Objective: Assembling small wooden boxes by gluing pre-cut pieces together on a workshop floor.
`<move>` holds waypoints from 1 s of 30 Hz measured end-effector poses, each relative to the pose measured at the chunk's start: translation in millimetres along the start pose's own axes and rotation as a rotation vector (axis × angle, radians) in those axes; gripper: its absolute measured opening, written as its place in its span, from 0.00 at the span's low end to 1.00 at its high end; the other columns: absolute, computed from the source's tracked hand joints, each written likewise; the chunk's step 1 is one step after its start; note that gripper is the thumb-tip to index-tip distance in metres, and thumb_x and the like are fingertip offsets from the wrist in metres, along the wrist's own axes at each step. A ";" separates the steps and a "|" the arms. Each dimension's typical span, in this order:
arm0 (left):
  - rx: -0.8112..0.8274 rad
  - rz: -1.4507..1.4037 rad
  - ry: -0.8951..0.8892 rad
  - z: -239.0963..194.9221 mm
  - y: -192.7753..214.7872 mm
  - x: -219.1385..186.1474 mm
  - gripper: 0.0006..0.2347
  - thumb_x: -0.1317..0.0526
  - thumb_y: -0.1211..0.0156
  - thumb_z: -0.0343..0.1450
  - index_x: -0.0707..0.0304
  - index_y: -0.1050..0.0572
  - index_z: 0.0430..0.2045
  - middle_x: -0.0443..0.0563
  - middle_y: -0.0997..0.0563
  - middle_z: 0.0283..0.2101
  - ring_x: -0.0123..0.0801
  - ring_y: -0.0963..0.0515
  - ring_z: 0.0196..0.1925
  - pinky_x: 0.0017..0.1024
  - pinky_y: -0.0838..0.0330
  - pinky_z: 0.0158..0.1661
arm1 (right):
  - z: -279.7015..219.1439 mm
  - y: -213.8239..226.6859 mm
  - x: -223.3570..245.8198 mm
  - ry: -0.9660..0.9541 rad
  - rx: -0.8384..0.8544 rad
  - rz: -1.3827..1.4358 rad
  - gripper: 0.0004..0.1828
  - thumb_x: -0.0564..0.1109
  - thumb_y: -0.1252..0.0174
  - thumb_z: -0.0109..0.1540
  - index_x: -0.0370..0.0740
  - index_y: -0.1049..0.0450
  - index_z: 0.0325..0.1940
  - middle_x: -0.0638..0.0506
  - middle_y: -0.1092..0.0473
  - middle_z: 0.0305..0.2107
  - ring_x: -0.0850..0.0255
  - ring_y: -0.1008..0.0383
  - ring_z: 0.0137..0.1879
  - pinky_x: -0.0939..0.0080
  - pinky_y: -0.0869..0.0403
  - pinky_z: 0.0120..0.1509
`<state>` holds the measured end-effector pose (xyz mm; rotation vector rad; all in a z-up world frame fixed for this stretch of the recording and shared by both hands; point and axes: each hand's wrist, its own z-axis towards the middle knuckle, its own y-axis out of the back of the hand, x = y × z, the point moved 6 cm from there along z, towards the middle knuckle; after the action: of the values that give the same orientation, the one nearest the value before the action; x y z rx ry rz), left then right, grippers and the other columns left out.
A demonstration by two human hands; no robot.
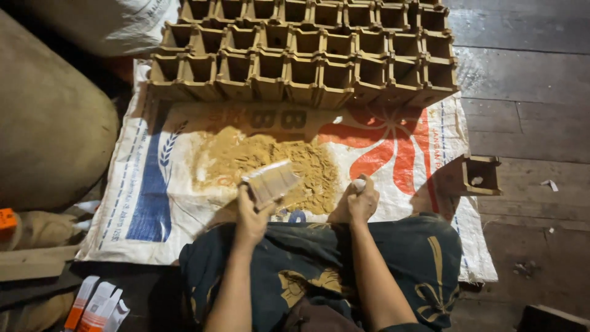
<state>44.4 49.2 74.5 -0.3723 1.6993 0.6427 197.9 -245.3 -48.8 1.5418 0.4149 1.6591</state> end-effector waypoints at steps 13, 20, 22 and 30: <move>-0.380 0.921 0.018 32.2 116.7 42.3 0.36 0.67 0.39 0.67 0.63 0.49 0.71 0.81 0.21 0.40 0.75 0.20 0.45 0.59 0.25 0.42 | -52.5 117.9 128.0 0.625 -0.357 0.187 0.18 0.37 0.45 0.64 0.32 0.28 0.59 0.41 0.29 0.48 0.45 0.27 0.53 0.53 0.29 0.61; -0.611 0.374 -0.014 -1.5 137.4 43.1 0.35 0.58 0.35 0.66 0.52 0.47 0.68 0.75 0.27 0.57 0.67 0.26 0.59 0.55 0.33 0.59 | -147.4 32.2 95.5 0.958 0.609 -0.084 0.28 0.56 0.30 0.51 0.53 0.24 0.54 0.51 0.28 0.48 0.47 0.30 0.55 0.45 0.27 0.54; -0.679 -0.035 -0.130 -28.0 129.8 1.6 0.35 0.62 0.30 0.65 0.67 0.44 0.65 0.76 0.28 0.57 0.63 0.27 0.62 0.50 0.35 0.61 | -155.7 43.5 97.7 0.959 0.758 -0.190 0.21 0.59 0.40 0.60 0.60 0.27 0.57 0.55 0.31 0.55 0.47 0.32 0.61 0.43 0.30 0.60; -0.632 -0.586 -0.245 -70.8 132.8 -91.6 0.30 0.71 0.26 0.65 0.62 0.37 0.60 0.57 0.30 0.55 0.40 0.26 0.57 0.40 0.23 0.57 | -170.1 106.6 134.5 0.415 1.451 0.151 0.26 0.62 0.55 0.69 0.51 0.30 0.66 0.39 0.26 0.53 0.34 0.30 0.62 0.33 0.32 0.64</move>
<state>-66.2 103.4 200.5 -1.1389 1.0405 0.7319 13.2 -163.6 83.9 2.1394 2.0963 1.8292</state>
